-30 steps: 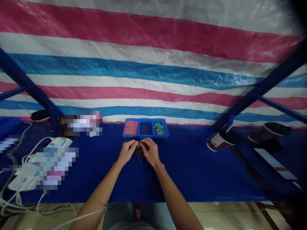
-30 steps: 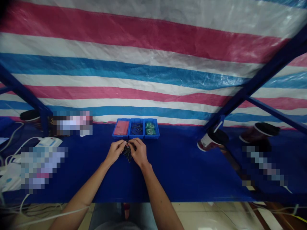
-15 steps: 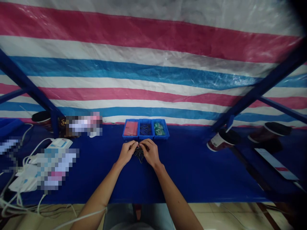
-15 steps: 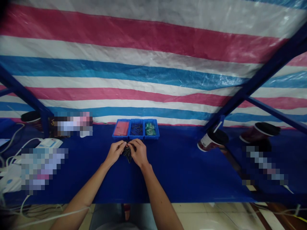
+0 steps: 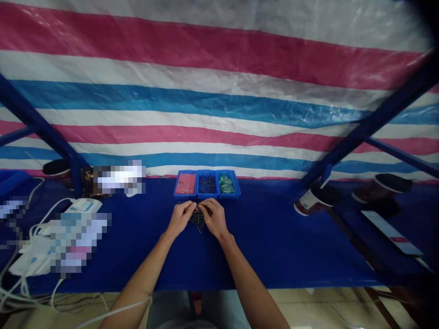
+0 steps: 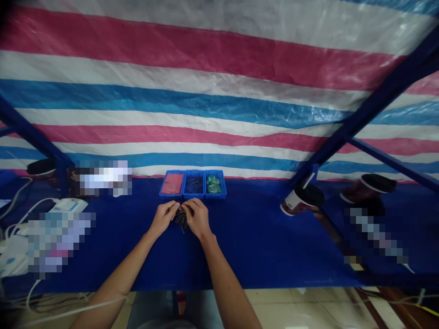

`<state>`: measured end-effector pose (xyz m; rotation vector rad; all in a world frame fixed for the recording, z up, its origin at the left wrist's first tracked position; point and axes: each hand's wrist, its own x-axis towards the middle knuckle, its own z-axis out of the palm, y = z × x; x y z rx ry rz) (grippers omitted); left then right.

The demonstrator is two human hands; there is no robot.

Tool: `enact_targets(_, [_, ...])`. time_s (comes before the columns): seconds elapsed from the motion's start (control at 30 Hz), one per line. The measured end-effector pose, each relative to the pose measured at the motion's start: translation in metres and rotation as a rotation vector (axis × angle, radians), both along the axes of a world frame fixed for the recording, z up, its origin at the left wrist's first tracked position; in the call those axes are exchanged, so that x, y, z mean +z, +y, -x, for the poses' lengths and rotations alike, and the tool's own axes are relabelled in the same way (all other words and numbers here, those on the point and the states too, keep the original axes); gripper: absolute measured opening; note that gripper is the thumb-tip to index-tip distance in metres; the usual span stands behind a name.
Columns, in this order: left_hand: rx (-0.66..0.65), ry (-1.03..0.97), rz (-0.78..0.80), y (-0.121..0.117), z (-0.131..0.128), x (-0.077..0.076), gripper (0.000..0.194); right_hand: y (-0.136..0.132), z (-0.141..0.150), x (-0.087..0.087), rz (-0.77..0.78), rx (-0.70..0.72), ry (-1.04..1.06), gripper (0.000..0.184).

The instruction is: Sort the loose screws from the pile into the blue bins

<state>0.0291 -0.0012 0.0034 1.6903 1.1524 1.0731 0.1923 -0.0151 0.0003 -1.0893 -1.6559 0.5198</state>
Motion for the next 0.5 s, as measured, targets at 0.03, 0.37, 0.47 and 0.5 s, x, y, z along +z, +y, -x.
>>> enact_targets(0.03, [-0.003, -0.002, 0.001, -0.0002, -0.0001, 0.0004, 0.041, 0.0003, 0.0001, -0.0005, -0.001, -0.004, 0.001, 0.017])
enact_targets(0.37, [0.001, -0.004, 0.008, -0.0003, -0.0008, 0.0013, 0.041, 0.0007, -0.0004, -0.0014, 0.006, -0.017, -0.006, 0.017])
enact_targets(0.47, [0.001, -0.001, 0.007, -0.0001, -0.0006, 0.0002, 0.042, 0.0001, -0.0002, -0.0004, 0.013, -0.01, -0.004, 0.018])
enact_targets(0.5, [0.001, -0.002, 0.005, 0.0, -0.0005, -0.0001, 0.042, -0.0001, -0.0001, -0.0001, 0.017, -0.007, -0.006, 0.018])
